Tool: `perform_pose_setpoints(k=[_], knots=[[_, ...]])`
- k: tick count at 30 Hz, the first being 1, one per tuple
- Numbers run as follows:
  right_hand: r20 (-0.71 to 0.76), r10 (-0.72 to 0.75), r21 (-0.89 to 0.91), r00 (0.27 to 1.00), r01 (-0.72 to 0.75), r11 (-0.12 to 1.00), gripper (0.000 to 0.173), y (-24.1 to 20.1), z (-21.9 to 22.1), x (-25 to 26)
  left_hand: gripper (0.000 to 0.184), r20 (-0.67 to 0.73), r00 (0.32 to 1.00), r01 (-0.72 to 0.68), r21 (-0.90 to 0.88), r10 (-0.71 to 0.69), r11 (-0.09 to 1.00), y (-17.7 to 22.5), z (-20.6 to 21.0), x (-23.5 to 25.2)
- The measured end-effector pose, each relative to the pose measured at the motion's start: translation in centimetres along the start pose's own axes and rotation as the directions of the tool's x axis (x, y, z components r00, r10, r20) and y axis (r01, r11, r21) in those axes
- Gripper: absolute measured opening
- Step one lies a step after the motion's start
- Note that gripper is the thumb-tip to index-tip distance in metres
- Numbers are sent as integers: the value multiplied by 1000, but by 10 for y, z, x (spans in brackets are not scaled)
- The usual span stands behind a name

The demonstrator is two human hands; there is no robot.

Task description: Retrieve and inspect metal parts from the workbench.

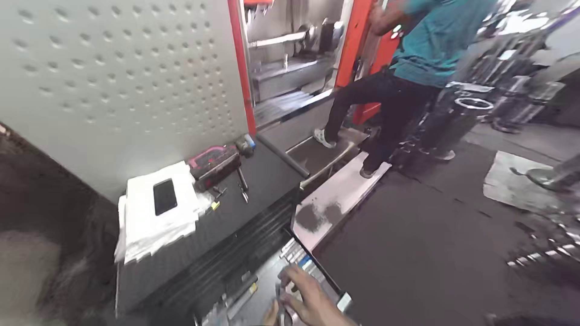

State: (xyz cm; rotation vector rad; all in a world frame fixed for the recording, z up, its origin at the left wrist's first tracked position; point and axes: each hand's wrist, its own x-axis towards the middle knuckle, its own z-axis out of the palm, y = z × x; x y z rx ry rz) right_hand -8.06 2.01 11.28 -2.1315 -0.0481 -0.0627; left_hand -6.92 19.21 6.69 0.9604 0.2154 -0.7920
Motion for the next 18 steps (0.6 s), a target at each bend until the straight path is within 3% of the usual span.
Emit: perform_pose_setpoints(k=[2,4,6,8,10,14,18], knots=[[61,-118,-12,991,119,993,36,-13,-26,1,40,-105,994,0,-188,-20,982,10,24,0],[182,-242,163,953,213,963,29,-25,-54,-6,47,-157,988,-39,-275,-5,961,21,43,4],[385,-321,391,865,163,906,31,-37,-83,-11,45,-146,986,-119,-267,82,956,42,60,11],[492,-372,497,787,97,862,37,-39,-100,-19,43,-72,984,-177,-257,164,950,56,75,17],[452,-362,496,815,108,862,38,-37,-108,-23,43,49,973,-206,-256,225,944,64,85,18],[134,-342,443,930,252,860,27,-37,-112,-13,41,196,936,-253,-207,294,945,68,103,0],[-46,-408,253,912,406,878,31,-55,-115,0,35,297,882,-367,-59,367,929,75,114,-22]])
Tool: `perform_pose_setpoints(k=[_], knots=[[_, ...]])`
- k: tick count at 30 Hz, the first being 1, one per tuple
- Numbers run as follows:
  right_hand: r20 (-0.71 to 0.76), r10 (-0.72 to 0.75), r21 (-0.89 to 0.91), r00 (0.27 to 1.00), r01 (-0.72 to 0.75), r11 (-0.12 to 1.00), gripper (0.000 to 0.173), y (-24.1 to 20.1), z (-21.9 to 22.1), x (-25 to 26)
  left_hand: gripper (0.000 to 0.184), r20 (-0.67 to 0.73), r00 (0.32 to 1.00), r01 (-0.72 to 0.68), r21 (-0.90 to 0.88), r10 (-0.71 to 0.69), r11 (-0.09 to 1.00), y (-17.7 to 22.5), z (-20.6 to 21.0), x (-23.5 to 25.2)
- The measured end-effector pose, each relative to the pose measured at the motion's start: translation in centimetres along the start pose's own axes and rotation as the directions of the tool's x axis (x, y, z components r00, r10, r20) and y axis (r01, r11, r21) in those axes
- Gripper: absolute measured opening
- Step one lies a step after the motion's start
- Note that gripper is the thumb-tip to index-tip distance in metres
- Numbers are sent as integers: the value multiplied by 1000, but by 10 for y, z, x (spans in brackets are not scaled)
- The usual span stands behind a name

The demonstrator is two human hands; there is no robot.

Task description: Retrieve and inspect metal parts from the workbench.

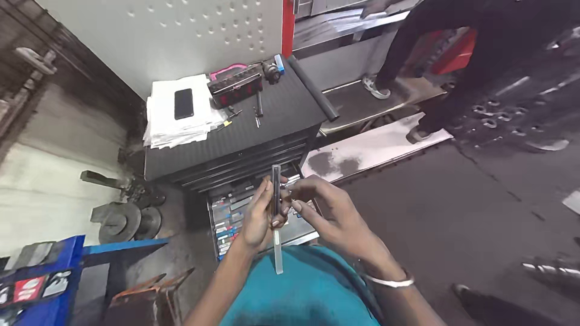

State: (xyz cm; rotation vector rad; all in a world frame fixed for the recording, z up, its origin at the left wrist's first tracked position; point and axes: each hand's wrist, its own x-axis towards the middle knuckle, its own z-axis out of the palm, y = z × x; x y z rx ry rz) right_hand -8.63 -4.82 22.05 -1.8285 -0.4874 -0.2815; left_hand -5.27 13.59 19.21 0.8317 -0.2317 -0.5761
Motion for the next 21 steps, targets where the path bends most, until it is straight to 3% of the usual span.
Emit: perform_pose_setpoints(k=[6,11,15,21], knots=[[-63,-121,-448,991,81,890,40,-23,13,12,34,93,989,-127,179,112,976,11,9,-13],[-84,-190,-626,978,97,774,42,-38,19,12,35,92,985,-165,318,143,934,21,11,-19],[-100,-152,-592,983,64,804,41,-44,19,14,30,38,987,-160,335,157,928,20,16,-22],[-204,-213,-316,955,141,938,31,-47,28,7,28,30,987,-162,305,160,938,25,21,-28]])
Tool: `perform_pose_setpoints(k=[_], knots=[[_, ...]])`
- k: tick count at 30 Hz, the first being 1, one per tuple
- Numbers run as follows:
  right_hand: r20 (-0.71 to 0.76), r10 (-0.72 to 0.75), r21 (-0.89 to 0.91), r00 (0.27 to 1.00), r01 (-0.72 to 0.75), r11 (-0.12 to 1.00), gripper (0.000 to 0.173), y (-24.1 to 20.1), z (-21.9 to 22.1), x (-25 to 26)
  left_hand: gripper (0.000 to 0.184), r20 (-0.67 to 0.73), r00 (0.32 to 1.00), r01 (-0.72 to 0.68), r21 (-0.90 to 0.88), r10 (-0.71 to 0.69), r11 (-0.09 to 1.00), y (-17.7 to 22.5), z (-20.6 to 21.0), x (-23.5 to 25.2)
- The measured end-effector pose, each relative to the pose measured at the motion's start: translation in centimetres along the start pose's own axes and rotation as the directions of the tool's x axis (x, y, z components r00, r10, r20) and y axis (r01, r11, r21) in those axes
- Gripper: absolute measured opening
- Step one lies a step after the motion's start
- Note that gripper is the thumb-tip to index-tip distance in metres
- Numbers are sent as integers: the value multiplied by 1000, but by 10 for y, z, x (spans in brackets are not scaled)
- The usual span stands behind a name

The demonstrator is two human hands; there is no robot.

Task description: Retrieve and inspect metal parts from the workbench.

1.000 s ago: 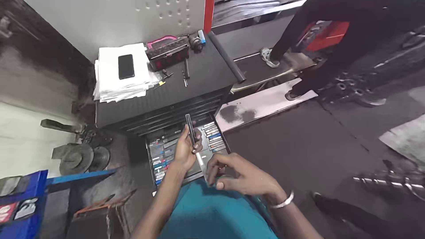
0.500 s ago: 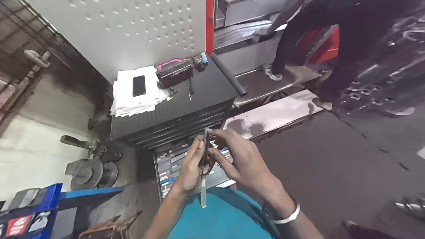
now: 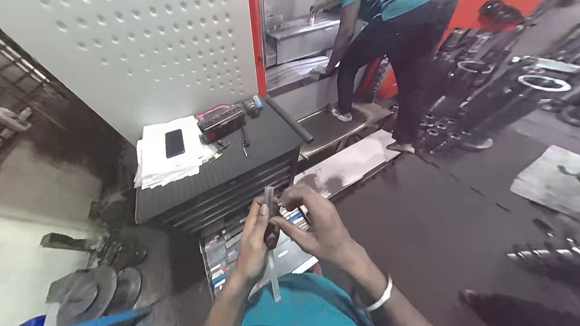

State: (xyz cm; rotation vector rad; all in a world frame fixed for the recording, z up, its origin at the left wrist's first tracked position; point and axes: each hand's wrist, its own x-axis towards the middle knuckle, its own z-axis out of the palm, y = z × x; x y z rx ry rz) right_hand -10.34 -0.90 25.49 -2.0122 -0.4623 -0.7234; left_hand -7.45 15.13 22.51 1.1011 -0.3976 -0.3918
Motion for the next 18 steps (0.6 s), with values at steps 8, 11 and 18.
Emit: perform_pose_setpoints(k=[8,11,18], knots=[[-121,45,411,992,9,912,39,-22,1,-11,34,116,986,-120,-27,122,992,10,6,-7],[-116,19,416,993,31,909,38,-28,-4,-12,33,152,974,-164,-50,170,985,15,9,-9],[-111,-17,384,994,59,921,36,-34,-10,-15,34,168,962,-213,-23,214,977,19,13,-14]])
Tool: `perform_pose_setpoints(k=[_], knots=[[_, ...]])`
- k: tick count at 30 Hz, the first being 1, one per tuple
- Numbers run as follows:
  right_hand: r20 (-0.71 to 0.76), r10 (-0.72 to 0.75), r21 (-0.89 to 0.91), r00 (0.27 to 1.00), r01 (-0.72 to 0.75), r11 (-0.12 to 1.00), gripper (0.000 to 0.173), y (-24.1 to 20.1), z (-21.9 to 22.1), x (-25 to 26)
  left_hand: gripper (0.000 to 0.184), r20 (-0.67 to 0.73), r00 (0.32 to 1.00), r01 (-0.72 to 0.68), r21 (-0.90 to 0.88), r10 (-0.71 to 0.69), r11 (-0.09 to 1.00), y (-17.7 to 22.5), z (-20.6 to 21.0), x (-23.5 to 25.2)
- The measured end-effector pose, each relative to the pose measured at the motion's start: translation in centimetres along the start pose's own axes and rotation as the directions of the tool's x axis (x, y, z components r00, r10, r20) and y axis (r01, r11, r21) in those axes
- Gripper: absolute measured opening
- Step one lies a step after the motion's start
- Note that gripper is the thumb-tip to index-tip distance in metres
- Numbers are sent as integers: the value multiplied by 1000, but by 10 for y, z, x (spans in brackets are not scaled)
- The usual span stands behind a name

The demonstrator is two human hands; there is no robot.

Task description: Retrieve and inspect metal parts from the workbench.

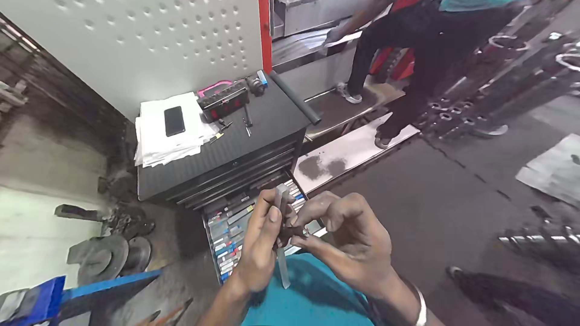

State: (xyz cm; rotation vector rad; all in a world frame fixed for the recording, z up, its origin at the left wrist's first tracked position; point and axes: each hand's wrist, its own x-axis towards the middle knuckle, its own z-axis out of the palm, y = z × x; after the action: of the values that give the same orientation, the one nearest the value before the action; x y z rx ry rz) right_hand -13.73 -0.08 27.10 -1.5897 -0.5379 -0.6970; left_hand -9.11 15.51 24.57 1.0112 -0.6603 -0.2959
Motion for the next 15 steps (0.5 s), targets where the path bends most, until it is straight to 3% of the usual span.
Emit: perform_pose_setpoints(k=[15], knots=[[12,-67,-85,998,68,994,38,4,-6,5,33,18,1000,-21,-6,22,1000,-3,5,-2]])
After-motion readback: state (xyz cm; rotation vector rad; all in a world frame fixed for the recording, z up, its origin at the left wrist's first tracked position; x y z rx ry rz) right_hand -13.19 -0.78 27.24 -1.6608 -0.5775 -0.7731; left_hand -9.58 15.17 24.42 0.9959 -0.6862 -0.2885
